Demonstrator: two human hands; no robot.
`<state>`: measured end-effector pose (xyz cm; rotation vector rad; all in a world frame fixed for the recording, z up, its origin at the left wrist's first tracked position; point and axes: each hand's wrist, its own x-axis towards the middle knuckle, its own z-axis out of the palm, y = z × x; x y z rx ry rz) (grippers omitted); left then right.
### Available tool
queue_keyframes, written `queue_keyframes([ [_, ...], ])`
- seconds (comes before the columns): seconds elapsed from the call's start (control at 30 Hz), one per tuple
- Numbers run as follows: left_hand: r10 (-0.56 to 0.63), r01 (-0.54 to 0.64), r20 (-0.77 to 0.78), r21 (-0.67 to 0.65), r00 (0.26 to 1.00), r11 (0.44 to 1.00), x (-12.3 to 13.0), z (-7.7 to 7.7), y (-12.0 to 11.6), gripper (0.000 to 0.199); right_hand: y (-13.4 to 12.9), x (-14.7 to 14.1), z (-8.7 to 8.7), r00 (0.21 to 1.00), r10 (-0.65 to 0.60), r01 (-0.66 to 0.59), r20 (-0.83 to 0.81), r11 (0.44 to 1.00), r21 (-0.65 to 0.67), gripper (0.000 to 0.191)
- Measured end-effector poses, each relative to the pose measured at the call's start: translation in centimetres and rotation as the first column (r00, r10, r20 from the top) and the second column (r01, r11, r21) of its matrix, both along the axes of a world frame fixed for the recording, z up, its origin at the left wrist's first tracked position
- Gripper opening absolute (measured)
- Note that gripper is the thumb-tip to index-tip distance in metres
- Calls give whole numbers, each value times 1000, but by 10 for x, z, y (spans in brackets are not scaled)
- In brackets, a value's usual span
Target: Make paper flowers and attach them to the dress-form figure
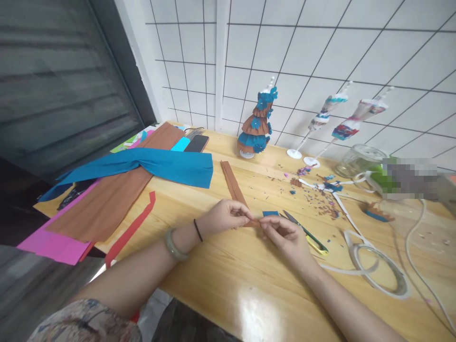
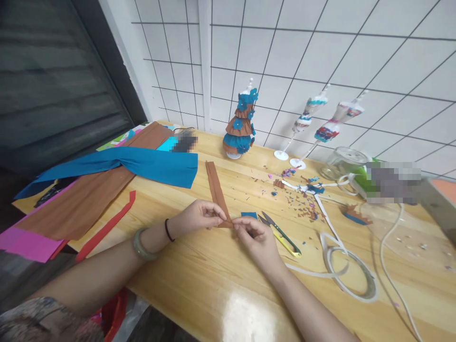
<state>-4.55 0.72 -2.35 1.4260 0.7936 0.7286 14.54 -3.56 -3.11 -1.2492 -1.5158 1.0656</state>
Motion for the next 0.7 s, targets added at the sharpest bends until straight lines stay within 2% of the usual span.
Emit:
queue_keyframes([
  [0.4,3,-2,-47,14,999,1000,-2,-4,-1,21,0,1,-1,1000,15,-15,5,1000,-12,20],
  [0.57,31,-29,-62,38,998,999,-2,0,-2,19,0,1,-2,1000,20,-20,-20,1000,-14,20],
  [0.7,-30,30,-20,22,999,999,-3,5,-2,21,1,1,-2,999,27,-28,-33,999,-24,21],
])
